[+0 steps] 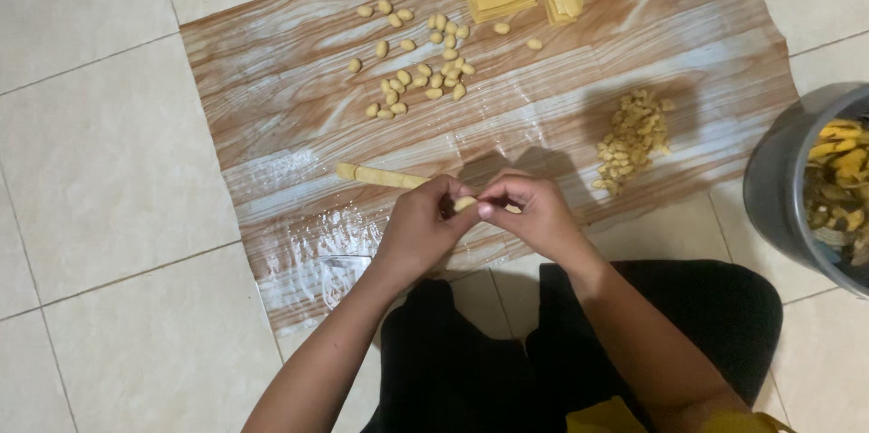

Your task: The person sits on the floor and wraps small yellow dough balls in thin yellow sheets. They place the wrapped items on a plastic sheet and discard the trimmings into a nearby bucket.

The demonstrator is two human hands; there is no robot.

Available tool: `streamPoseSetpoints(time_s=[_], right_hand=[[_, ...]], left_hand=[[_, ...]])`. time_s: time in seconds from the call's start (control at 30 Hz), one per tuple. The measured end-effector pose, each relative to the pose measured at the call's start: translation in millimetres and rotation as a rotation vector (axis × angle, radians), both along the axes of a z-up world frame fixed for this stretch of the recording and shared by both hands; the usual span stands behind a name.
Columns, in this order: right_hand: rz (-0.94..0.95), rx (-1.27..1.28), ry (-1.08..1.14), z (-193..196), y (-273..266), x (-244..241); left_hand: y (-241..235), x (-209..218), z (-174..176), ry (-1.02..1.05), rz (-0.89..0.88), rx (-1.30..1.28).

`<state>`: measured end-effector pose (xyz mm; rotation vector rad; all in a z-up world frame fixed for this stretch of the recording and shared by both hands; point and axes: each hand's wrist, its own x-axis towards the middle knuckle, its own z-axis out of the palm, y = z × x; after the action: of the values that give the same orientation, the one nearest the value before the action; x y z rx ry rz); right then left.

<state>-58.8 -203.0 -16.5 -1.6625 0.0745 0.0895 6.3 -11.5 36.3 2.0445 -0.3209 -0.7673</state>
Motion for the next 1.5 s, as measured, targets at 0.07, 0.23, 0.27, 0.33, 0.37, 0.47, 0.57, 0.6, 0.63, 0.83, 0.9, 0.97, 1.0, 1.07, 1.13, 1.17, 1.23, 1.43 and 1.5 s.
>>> streamPoseSetpoints(time_s=[0.07, 0.23, 0.27, 0.33, 0.37, 0.47, 0.57, 0.6, 0.63, 0.83, 0.9, 0.97, 1.0, 1.07, 1.13, 1.17, 1.23, 1.43, 1.5], right_hand=[[-0.027, -0.087, -0.024, -1.1, -1.2, -0.6], [-0.001, -0.078, -0.053, -9.3, -15.5, -1.8], [0.018, -0.107, -0.098, -16.5, -19.4, -0.3], [0.057, -0.161, -0.189, -38.3, -28.3, 2.9], [0.04, -0.281, -0.122, -52.3, -42.9, 10.4], [-0.192, -0.726, -0.065, -98.9, -126.4, 46.3], [-0.435, -0.741, -0.15, -138.8, -215.8, 61.2], [-0.459, -1.219, -0.164, -148.6, -233.1, 63.7], [-0.473, -1.698, -0.175, -156.1, -241.5, 66.6], [-0.066, -1.868, 0.138, -156.6, -226.1, 70.4], [-0.088, -1.819, 0.063, -149.0, -206.1, 68.7], [-0.115, -1.496, 0.078, -136.5, -189.7, 67.2], [-0.13, -1.195, 0.123, -132.2, -174.2, 64.3], [-0.188, -0.251, 0.097, -126.7, -127.0, 59.2], [-0.112, 0.134, 0.057, -112.4, -83.6, 44.1], [-0.114, 0.283, 0.08, -104.2, -59.4, 34.7], [-0.136, 0.55, 0.095, -81.9, -18.9, 13.6], [-0.133, 0.442, 0.065, -20.3, 23.2, 0.7], [-0.128, 0.373, -0.051, -12.6, 24.3, 0.8]], left_hand=[[-7.9, 4.1, -4.3, -0.096, -0.062, 0.016], [-17.4, 17.7, -23.9, -0.068, -0.267, 0.056], [-16.2, 18.4, -27.4, -0.037, -0.316, 0.12], [-15.1, 18.7, -31.8, 0.023, -0.409, 0.251], [-15.6, 14.6, -32.3, 0.088, -0.325, 0.135], [-10.6, 3.1, -26.9, 0.33, -0.08, -0.27], [1.0, -3.1, -19.1, 0.561, 0.124, -0.644], [7.1, -7.4, -17.1, 0.561, 0.161, -0.665], [10.7, -11.1, -17.2, 0.56, 0.198, -0.687], [1.9, -27.5, -51.2, 0.256, 0.133, -0.4], [5.6, -28.4, -60.9, 0.221, 0.126, -0.233], [7.5, -27.3, -63.4, 0.1, 0.098, -0.194], [8.0, -25.5, -62.0, -0.006, 0.074, -0.237], [6.1, -22.4, -54.8, -0.221, 0.041, -0.309], [2.7, -19.8, -44.5, -0.434, 0.017, -0.361], [0.8, -17.7, -39.2, -0.382, 0.06, -0.371], [-1.8, -13.8, -28.8, -0.271, 0.135, -0.388], [4.5, -6.2, -8.8, -0.135, 0.338, -0.329], [5.4, -8.2, -9.7, 0.079, 0.283, -0.418]])
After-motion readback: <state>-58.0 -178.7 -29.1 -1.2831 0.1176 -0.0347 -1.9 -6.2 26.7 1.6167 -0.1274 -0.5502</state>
